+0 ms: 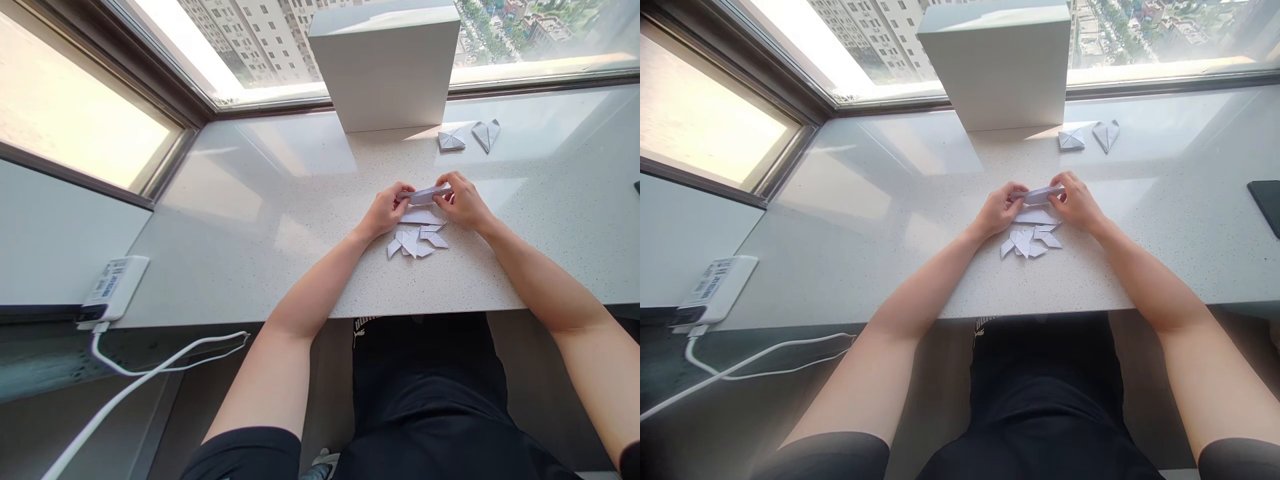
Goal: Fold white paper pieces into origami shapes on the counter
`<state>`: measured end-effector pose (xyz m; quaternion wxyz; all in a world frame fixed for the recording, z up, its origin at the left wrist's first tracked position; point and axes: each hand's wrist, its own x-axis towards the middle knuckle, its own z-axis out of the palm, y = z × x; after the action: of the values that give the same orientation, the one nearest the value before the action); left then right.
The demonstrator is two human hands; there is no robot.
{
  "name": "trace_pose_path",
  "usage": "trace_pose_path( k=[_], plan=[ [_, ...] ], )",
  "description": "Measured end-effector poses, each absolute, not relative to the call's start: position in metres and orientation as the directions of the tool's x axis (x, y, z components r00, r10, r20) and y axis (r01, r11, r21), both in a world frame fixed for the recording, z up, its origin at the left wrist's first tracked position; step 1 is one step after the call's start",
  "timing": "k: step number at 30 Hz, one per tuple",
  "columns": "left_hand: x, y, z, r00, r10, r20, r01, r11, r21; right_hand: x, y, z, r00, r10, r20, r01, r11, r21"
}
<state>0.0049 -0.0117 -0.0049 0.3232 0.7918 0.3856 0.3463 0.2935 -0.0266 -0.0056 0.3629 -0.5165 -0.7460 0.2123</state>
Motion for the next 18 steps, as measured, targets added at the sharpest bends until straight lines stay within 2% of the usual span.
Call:
trace_pose_path(
  k=[3,6,13,18],
  plan=[
    [0.005,-0.010,-0.007,0.444,0.839,0.314,0.423,-0.505,0.753,0.298,-0.024,-0.003,-0.194,0.925,0.326,0.651,0.370,-0.663],
    [0.005,-0.009,-0.008,0.432,0.841,0.325,0.476,-0.519,0.710,0.300,-0.023,-0.001,-0.234,0.897,0.374,0.658,0.430,-0.619],
    [-0.003,-0.004,-0.005,0.453,0.825,0.339,0.623,-0.565,0.541,0.299,-0.022,-0.006,-0.321,0.850,0.418,0.646,0.519,-0.560],
    [-0.008,-0.004,-0.003,0.491,0.803,0.337,0.643,-0.595,0.481,0.301,-0.021,-0.007,-0.291,0.836,0.466,0.645,0.531,-0.550]
  ],
)
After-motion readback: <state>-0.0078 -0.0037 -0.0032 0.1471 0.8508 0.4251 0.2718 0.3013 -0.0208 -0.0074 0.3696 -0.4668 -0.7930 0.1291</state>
